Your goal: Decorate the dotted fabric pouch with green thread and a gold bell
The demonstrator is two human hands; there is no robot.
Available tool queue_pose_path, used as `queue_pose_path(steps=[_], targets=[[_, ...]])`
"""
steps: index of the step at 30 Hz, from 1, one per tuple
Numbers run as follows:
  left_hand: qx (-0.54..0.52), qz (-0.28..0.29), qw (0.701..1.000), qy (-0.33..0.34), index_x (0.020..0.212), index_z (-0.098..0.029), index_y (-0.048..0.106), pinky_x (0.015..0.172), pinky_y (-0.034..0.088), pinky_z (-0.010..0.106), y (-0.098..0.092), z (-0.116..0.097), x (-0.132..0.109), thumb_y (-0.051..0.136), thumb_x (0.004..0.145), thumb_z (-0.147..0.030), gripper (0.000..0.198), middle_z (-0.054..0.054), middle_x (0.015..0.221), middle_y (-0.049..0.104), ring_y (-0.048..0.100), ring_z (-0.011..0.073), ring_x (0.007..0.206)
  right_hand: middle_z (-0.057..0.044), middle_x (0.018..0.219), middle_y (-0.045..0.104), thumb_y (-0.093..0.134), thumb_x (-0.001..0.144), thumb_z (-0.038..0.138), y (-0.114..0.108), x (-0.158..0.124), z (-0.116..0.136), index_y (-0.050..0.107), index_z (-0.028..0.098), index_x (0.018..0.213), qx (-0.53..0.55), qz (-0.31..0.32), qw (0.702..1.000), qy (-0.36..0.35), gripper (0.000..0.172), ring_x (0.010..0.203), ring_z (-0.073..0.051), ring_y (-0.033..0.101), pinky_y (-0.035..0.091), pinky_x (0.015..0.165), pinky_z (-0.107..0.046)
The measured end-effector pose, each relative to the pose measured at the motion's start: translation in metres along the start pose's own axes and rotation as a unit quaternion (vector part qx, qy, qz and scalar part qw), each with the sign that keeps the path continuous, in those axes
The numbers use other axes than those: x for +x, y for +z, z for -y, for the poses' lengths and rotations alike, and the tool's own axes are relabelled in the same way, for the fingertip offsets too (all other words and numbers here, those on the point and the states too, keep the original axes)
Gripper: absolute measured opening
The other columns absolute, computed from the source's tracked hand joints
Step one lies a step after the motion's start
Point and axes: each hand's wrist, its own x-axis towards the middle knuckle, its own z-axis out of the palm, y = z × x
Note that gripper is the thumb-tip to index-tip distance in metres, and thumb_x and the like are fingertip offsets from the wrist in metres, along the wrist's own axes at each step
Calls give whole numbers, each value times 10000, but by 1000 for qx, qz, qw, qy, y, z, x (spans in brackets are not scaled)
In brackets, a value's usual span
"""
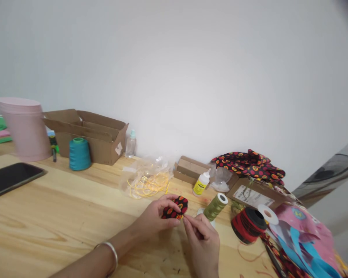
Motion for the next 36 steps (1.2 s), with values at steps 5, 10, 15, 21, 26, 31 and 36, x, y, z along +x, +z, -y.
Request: queue_pose_path(steps=[5,10,15,21,26,31,36], targets=[[10,-14,1000,2,728,-177,662,975,269,351,-1,3,2,689,605,-252,147,89,1174,470,428,238,1107,38,500,382,536,743,198,1,0,1,686,161,723,9,-5,1000,-9,156,434,-93,384,325,398,-189],[42,-34,999,-3,624,-176,660,972,269,337,-2,4,4,667,621,-238,62,81,1161,483,415,233,1113,36,489,382,548,727,198,4,0,2,692,156,713,18,-4,1000,-4,150,427,-97,393,323,388,-187],[102,-32,994,-10,620,-175,631,962,268,342,-4,1,2,619,658,-248,83,75,1143,493,432,226,1089,24,500,406,531,744,229,4,0,-2,694,158,727,9,32,999,19,179,443,-104,408,330,411,-193],[229,-27,973,3,654,-196,602,938,275,344,-18,-7,0,567,687,-239,65,60,1119,509,432,215,1076,1,561,502,518,756,228,-6,0,-10,687,216,714,-81,206,975,39,175,517,-120,482,326,467,-195],[212,-61,975,14,665,-191,563,900,312,340,-28,-18,0,523,729,-283,119,62,1039,574,474,222,1033,-7,600,552,455,801,232,-18,3,-7,665,226,711,-119,239,963,20,228,572,-128,517,329,511,-199],[51,-75,996,-2,736,-190,490,804,393,334,-19,-23,-1,483,770,-339,154,60,926,630,563,201,897,-14,609,559,437,814,234,-25,7,-4,656,214,714,-128,224,966,15,241,577,-129,522,344,523,-197],[10,-4,1000,-24,768,-172,498,779,403,332,4,-19,-4,480,779,-346,175,78,875,643,576,187,840,-34,623,588,449,807,221,-31,13,-5,658,180,724,-95,194,976,-8,228,591,-138,539,368,540,-202]])
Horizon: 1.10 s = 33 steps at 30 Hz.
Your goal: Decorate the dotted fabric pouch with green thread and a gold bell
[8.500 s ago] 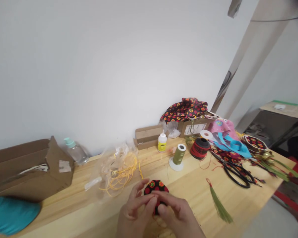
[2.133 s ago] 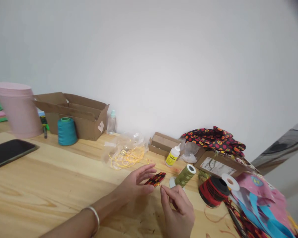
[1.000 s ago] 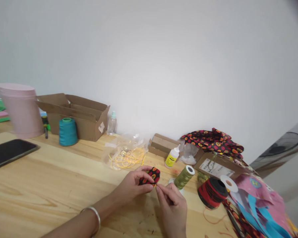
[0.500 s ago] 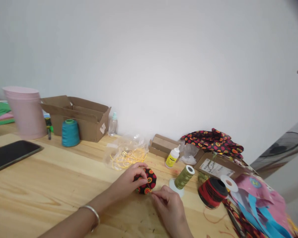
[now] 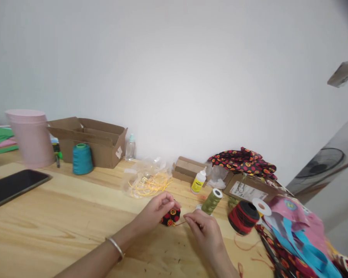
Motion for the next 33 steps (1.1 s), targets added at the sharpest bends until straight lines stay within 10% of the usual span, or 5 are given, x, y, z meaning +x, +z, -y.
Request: queue_pose_path(steps=[15,23,33], targets=[[8,53,999,-7,763,-181,463,571,353,224,33,18,-7,425,799,-364,191,-45,612,481,448,102,567,-7,615,631,530,757,219,8,-3,6,644,208,899,88,-50,995,-25,183,538,-118,516,398,511,-205],[-5,10,999,-38,708,-182,443,490,277,199,30,17,-3,459,782,-347,182,-60,549,451,365,80,488,-70,714,642,600,675,273,5,2,4,665,138,840,282,-116,942,138,223,592,-147,549,435,504,-229],[-34,13,999,-35,725,-172,463,522,319,203,29,9,-4,464,790,-320,162,-56,558,465,403,78,521,-33,590,600,615,675,223,10,3,13,698,182,659,300,-104,944,87,94,555,-139,515,416,511,-243]])
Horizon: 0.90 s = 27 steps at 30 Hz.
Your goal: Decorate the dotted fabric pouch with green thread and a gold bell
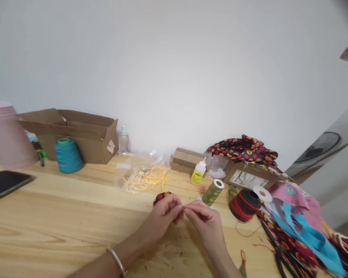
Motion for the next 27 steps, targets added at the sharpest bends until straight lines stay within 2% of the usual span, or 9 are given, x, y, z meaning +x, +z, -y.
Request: queue_pose_path(steps=[6,8,11,16,21,27], targets=[[-2,-34,999,12,692,-163,536,679,397,248,-7,-15,-5,534,746,-301,148,51,911,581,533,151,790,-17,595,565,619,688,197,-7,-4,8,675,200,658,-101,-45,988,-105,63,497,-114,460,388,459,-228],[-11,-36,999,17,665,-160,554,704,406,256,-8,-18,-7,567,722,-275,129,58,938,595,535,169,843,-18,610,564,612,697,182,-10,-6,9,666,203,672,-125,-47,982,-132,64,517,-118,475,391,467,-229],[-22,-39,999,20,671,-155,592,683,414,248,-7,-19,-8,598,699,-254,103,52,873,631,548,158,795,-18,611,565,602,708,177,-11,-7,10,658,200,682,-131,-37,982,-134,66,530,-121,481,401,488,-235],[-22,-49,998,-16,633,-140,614,558,392,217,-5,-18,-5,638,655,-270,135,2,588,623,524,102,564,-20,595,565,597,703,201,-9,-5,11,659,187,651,-109,-18,989,-101,82,503,-115,454,398,479,-236],[-74,-83,993,-43,737,-148,580,513,379,220,-4,-13,-1,710,560,-237,237,-11,576,637,523,98,512,-13,567,553,618,679,193,-5,-4,13,665,184,631,-82,-10,993,-88,68,490,-109,439,375,453,-221],[-75,-91,991,-56,825,-154,578,498,368,222,-2,-11,1,712,556,-242,313,-18,558,642,526,105,502,-14,596,550,634,666,217,-3,-3,8,687,199,659,-49,-18,997,-61,56,495,-103,438,361,435,-212]])
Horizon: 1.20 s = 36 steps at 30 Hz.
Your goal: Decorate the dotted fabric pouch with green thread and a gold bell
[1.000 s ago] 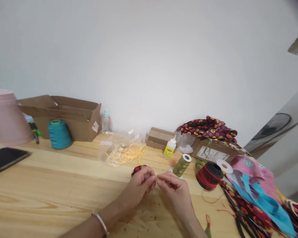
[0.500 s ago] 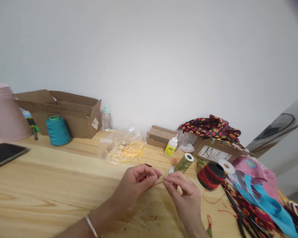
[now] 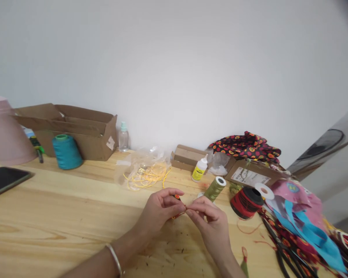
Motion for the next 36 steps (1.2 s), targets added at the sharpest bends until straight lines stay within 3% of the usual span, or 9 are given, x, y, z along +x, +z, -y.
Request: queue_pose_path(steps=[10,18,26,31,33,36], targets=[[5,11,1000,-23,794,-150,617,538,398,211,-2,3,1,715,554,-220,268,-12,577,672,551,91,509,-14,609,564,657,636,221,0,-1,-2,708,213,661,52,6,996,74,57,515,-109,475,387,454,-215],[-4,27,998,-49,750,-149,646,540,426,197,-2,0,1,725,540,-187,228,-6,591,689,582,94,526,-25,619,596,658,631,232,0,1,0,701,207,615,137,43,981,130,53,614,-150,549,456,581,-265],[9,45,997,-60,746,-137,645,561,443,237,-3,1,0,732,525,-199,245,-16,522,658,585,117,503,-14,608,537,614,685,230,-5,2,2,666,181,601,74,89,990,86,111,576,-126,480,391,525,-235],[33,112,993,-19,800,-133,650,654,410,246,1,-6,-3,566,713,-345,244,33,690,674,583,139,671,-12,602,521,587,715,267,-4,1,5,645,170,597,44,60,993,92,163,588,-131,467,377,550,-243],[63,141,988,7,730,-132,652,661,383,233,3,-8,-4,456,783,-367,310,21,663,639,548,125,670,-2,593,504,581,725,268,-3,1,4,633,172,581,51,45,993,95,180,588,-125,457,373,563,-238],[114,139,983,20,607,-133,616,588,337,209,2,-6,-4,479,768,-349,303,-24,550,535,462,95,570,10,593,481,589,723,257,-2,1,3,614,174,569,56,21,994,96,177,580,-113,434,357,550,-222]])
